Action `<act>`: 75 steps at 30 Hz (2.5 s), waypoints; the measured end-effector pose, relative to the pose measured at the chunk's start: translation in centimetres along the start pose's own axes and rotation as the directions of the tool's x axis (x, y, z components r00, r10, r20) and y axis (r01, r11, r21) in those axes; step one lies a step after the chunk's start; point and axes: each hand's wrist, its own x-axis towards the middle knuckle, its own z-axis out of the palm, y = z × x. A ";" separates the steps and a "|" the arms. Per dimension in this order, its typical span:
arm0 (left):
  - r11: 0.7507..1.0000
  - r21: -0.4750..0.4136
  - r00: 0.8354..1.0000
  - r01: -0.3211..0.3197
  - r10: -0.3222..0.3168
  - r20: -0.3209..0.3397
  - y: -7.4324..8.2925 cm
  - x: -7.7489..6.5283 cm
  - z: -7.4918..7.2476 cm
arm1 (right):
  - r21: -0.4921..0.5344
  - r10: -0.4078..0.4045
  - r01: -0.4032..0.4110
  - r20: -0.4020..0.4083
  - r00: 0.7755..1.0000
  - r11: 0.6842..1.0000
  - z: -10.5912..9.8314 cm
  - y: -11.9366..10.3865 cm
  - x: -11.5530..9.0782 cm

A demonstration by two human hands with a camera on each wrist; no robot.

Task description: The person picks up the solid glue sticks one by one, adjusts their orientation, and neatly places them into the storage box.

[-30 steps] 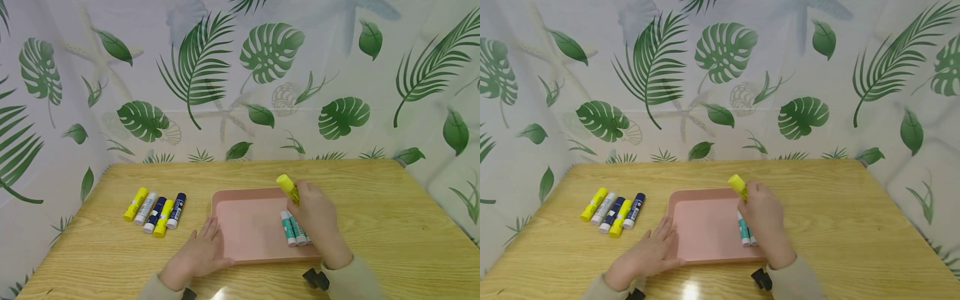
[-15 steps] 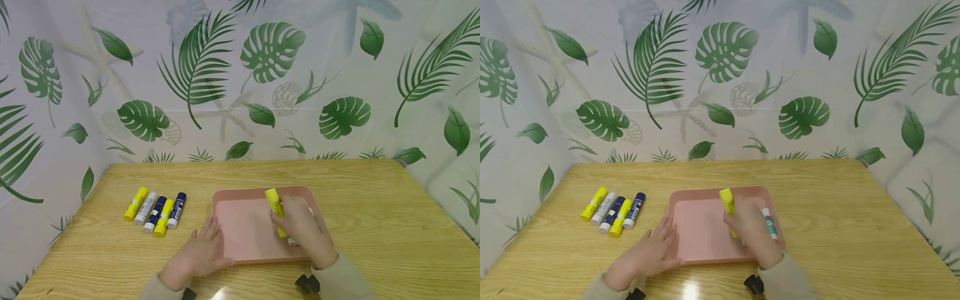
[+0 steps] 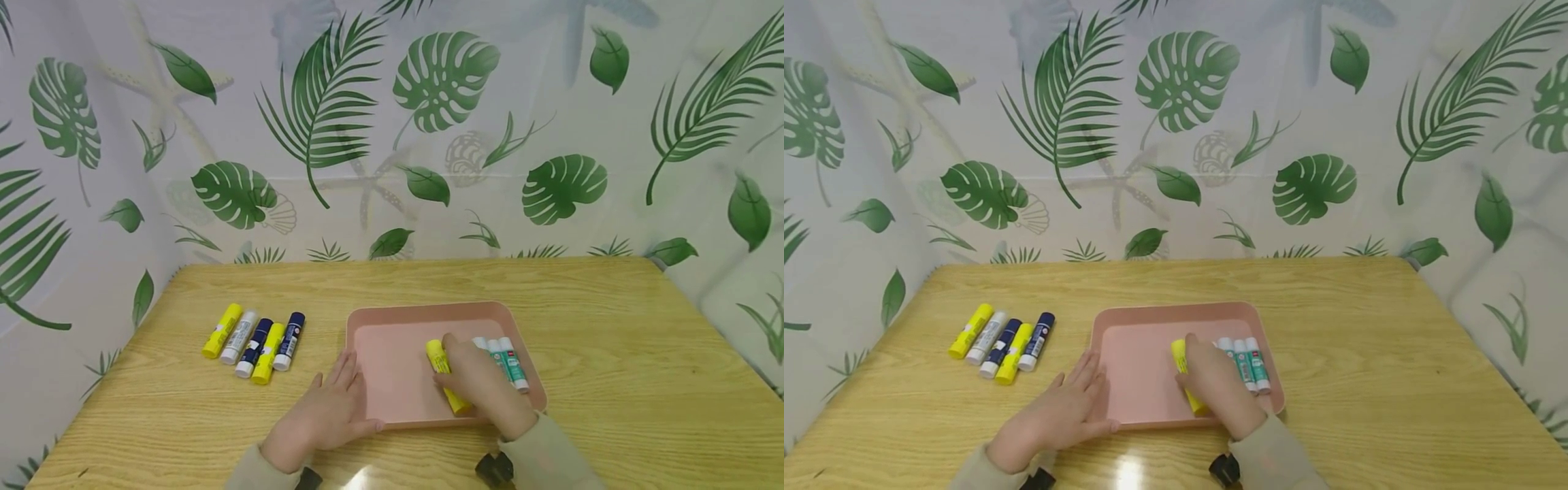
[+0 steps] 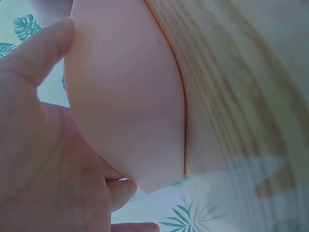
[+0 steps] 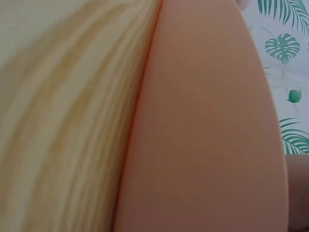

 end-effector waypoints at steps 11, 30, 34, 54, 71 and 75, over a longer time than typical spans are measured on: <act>1.000 0.002 1.000 -0.003 0.003 -0.005 0.1 0.0 -0.1 | -0.032 0.015 -0.014 0.007 1.000 0.999 0.0 0.1 0.0; 1.000 -0.007 1.000 -0.002 0.002 -0.007 0.1 0.0 -0.1 | -0.101 0.063 -0.071 -0.084 0.994 0.992 0.0 1.3 1.1; 1.000 -0.009 1.000 0.000 0.000 -0.004 0.1 0.0 0.0 | -0.101 0.046 -0.055 -0.095 0.994 0.993 -0.1 1.4 1.0; 1.000 -0.021 1.000 0.023 -0.023 0.014 -0.1 0.3 0.1 | -0.140 -0.208 0.164 -0.404 0.891 0.976 -4.1 4.4 -2.1; 0.999 -0.036 0.999 0.039 -0.040 -0.006 -1.6 0.9 -0.4 | -0.169 -0.302 0.286 -0.077 0.950 0.943 -3.9 7.3 -3.3; 0.997 -0.040 0.997 0.070 -0.071 -0.007 -2.0 1.2 -0.5 | -0.163 -0.309 0.293 -0.078 0.948 0.942 -3.5 7.3 -3.1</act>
